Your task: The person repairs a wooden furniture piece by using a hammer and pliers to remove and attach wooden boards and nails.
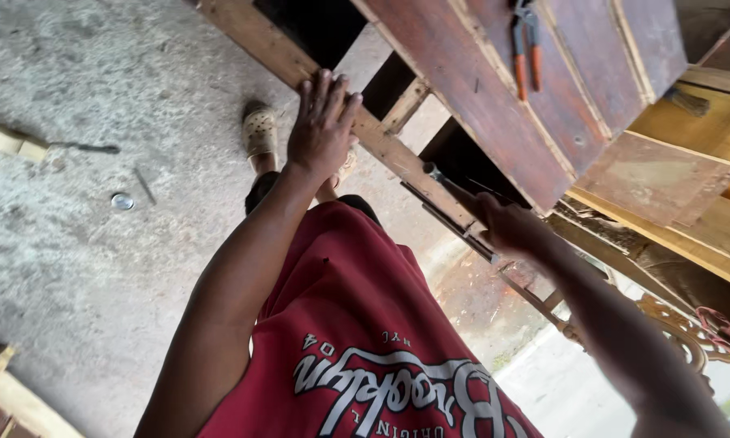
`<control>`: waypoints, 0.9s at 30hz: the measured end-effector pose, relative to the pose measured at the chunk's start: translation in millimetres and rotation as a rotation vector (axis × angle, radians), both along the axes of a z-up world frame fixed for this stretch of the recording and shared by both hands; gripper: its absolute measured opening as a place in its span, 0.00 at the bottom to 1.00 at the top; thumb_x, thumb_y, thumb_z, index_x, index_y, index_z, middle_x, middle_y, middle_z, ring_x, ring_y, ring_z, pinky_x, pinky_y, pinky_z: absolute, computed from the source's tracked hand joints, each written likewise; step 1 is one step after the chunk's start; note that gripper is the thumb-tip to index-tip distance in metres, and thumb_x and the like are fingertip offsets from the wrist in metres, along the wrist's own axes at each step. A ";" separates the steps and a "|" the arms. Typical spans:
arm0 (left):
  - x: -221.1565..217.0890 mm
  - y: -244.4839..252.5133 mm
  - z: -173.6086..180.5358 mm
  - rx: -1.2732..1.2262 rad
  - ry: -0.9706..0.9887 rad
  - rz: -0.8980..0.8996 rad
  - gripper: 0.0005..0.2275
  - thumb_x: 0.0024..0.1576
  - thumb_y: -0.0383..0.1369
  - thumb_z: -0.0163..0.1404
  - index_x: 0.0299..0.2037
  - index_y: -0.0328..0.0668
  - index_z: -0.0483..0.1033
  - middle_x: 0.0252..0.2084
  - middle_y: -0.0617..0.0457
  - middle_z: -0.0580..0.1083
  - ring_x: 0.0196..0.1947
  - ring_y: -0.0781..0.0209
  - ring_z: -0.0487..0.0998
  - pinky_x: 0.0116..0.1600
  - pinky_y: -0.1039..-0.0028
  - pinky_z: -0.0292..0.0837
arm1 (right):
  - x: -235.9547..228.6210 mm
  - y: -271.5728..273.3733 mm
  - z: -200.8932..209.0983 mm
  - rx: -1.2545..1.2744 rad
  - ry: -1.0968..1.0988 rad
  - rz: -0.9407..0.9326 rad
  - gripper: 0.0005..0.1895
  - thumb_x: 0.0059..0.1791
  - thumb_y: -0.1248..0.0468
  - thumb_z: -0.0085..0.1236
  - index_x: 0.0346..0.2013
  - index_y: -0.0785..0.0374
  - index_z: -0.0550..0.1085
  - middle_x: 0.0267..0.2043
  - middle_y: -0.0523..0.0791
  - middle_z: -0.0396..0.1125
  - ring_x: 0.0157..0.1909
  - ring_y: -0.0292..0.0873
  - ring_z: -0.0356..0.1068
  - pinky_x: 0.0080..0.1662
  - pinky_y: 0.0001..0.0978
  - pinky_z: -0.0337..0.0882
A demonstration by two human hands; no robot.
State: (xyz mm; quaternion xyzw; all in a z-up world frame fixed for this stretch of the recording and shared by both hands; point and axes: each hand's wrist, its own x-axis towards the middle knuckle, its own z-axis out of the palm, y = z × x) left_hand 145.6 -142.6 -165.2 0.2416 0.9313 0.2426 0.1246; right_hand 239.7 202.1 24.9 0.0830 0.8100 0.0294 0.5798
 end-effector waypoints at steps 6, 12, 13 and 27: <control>0.0 -3.8 -5.9 0.047 0.069 -0.010 0.33 0.58 0.43 0.60 0.73 0.46 0.63 0.79 0.41 0.52 0.78 0.35 0.45 0.77 0.42 0.35 | -20.3 25.2 65.9 -0.359 -0.382 -0.828 0.58 0.42 0.63 0.62 0.77 0.30 0.40 0.29 0.53 0.70 0.25 0.46 0.70 0.30 0.46 0.76; -6.3 -0.8 9.3 0.069 -0.052 0.004 0.33 0.55 0.43 0.60 0.71 0.45 0.65 0.77 0.42 0.53 0.77 0.35 0.46 0.78 0.43 0.37 | -54.5 -99.1 103.5 -0.076 -0.300 -0.499 0.50 0.51 0.59 0.60 0.76 0.28 0.38 0.27 0.43 0.71 0.22 0.37 0.71 0.28 0.35 0.75; 0.3 -1.4 16.3 0.088 -0.062 -0.058 0.33 0.55 0.43 0.60 0.71 0.45 0.65 0.77 0.42 0.53 0.77 0.35 0.46 0.78 0.43 0.37 | -68.9 -104.6 99.7 -0.222 -0.272 -0.541 0.51 0.50 0.59 0.60 0.77 0.29 0.38 0.26 0.45 0.69 0.21 0.38 0.69 0.26 0.36 0.73; -39.5 -35.9 62.1 0.085 -0.097 -0.155 0.31 0.48 0.33 0.63 0.63 0.35 0.70 0.69 0.37 0.64 0.71 0.33 0.58 0.70 0.50 0.58 | 95.5 -27.1 66.0 -0.610 0.770 -1.292 0.42 0.42 0.72 0.58 0.71 0.64 0.57 0.34 0.46 0.70 0.29 0.40 0.71 0.32 0.36 0.75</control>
